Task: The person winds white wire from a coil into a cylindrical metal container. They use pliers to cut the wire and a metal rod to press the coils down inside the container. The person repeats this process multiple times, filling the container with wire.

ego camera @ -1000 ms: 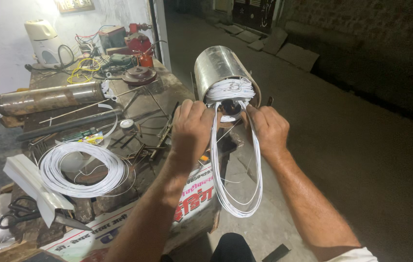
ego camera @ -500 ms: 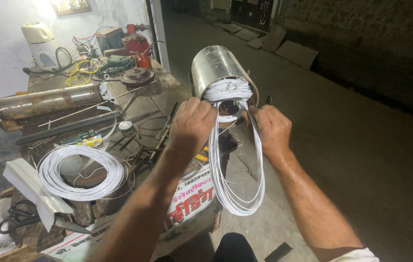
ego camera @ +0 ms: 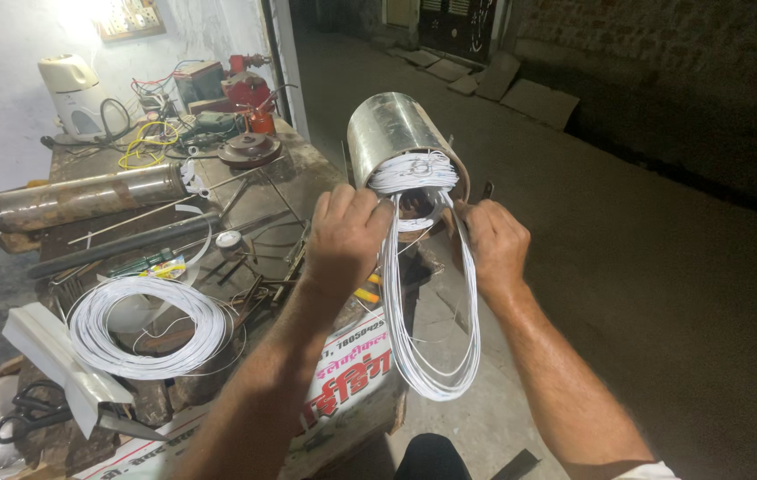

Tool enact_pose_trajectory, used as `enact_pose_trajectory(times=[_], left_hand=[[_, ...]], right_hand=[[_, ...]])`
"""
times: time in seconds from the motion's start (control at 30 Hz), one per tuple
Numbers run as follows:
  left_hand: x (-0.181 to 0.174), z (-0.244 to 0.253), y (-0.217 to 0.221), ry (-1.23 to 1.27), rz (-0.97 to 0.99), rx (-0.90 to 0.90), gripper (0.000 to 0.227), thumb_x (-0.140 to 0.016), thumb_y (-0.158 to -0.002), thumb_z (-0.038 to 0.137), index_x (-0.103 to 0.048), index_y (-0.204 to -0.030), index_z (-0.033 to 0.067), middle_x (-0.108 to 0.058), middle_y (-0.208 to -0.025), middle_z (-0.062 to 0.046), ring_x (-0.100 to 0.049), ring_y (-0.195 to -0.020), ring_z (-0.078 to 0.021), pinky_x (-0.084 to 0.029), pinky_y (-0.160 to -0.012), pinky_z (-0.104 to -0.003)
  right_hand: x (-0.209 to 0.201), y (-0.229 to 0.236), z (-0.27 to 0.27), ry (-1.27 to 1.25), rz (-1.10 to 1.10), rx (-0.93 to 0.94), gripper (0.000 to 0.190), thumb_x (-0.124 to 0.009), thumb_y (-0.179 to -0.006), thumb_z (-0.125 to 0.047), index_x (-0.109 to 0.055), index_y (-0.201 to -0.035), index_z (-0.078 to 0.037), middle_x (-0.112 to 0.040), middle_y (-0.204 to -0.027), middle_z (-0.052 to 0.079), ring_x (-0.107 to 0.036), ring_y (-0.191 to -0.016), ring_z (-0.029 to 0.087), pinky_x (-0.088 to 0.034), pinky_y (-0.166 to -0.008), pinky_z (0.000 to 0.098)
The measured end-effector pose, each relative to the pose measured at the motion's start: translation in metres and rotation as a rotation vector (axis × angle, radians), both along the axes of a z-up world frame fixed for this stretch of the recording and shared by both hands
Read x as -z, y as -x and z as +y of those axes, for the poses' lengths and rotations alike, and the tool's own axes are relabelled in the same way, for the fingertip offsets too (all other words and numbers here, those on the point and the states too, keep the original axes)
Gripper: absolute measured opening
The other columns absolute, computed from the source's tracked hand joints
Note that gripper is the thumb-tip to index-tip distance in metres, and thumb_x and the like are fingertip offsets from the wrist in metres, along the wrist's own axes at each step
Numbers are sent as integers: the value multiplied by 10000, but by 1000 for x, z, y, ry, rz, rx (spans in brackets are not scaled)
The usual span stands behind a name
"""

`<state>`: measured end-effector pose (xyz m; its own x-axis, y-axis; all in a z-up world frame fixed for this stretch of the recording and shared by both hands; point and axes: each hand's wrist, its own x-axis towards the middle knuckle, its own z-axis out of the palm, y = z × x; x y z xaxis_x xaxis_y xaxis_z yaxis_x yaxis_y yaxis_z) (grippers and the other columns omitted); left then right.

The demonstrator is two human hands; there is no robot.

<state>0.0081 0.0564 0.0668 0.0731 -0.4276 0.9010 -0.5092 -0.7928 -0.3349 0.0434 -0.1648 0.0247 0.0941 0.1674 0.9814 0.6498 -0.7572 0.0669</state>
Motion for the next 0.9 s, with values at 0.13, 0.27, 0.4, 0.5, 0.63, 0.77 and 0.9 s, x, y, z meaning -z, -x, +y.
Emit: enact_pose_trajectory(times=[0.13, 0.27, 0.4, 0.5, 0.63, 0.77, 0.9], left_hand=[[1, -1, -3, 54, -1, -77, 113, -693, -868, 148, -724, -961, 92, -554, -982, -53, -539, -946, -258, -443, -799, -416], [6, -2, -4, 114, -33, -75, 141, -692, -927, 174, -748, -1034, 101, -585, -1286, -111, -541, -1208, -313, -451, -970, -466], [10, -5, -11, 161, 13, -94, 170, -718, -969, 201, -782, -1085, 94, -527, -1478, -167, -458, -1401, -386, -400, -1095, -556], [12, -4, -10, 141, 140, -71, 207, -771, -908, 268, -774, -1019, 93, -471, -1546, -183, -402, -1467, -424, -373, -1143, -610], [8, -5, -8, 123, 241, -75, 304, -793, -836, 353, -801, -1056, 143, -377, -1588, -178, -294, -1494, -454, -319, -1153, -654], [5, -8, -11, 119, 280, -62, 355, -783, -858, 399, -805, -1115, 154, -330, -1597, -185, -239, -1489, -476, -268, -1145, -688], [4, -12, -15, 139, 274, -114, 286, -747, -894, 341, -802, -1111, 163, -329, -1611, -172, -237, -1503, -471, -259, -1173, -674]], right_hand=[[-2, -2, 5, -24, 59, 4, 189, -831, -926, -87, -654, -899, -26, -591, -708, 87, -617, -608, 239, -486, -522, 396], [-1, 1, 9, -75, 40, -27, 191, -827, -917, -109, -657, -920, -23, -625, -759, 110, -636, -652, 270, -511, -574, 401], [6, 2, 5, -125, 73, -11, 163, -825, -916, -92, -678, -941, -25, -642, -776, 116, -658, -668, 261, -526, -595, 384], [11, -1, 5, -188, 109, -53, 159, -826, -915, -81, -682, -935, -17, -642, -749, 116, -659, -646, 252, -519, -588, 378], [20, -2, 6, -269, 124, -121, 153, -801, -947, -64, -663, -932, -1, -663, -752, 114, -674, -640, 217, -516, -573, 351], [25, -3, 7, -306, 131, -149, 145, -778, -975, -63, -660, -943, 15, -672, -771, 118, -676, -652, 182, -510, -557, 325], [25, -1, 11, -348, 163, -174, 147, -765, -984, -64, -657, -938, 24, -685, -777, 120, -680, -655, 165, -509, -545, 314]])
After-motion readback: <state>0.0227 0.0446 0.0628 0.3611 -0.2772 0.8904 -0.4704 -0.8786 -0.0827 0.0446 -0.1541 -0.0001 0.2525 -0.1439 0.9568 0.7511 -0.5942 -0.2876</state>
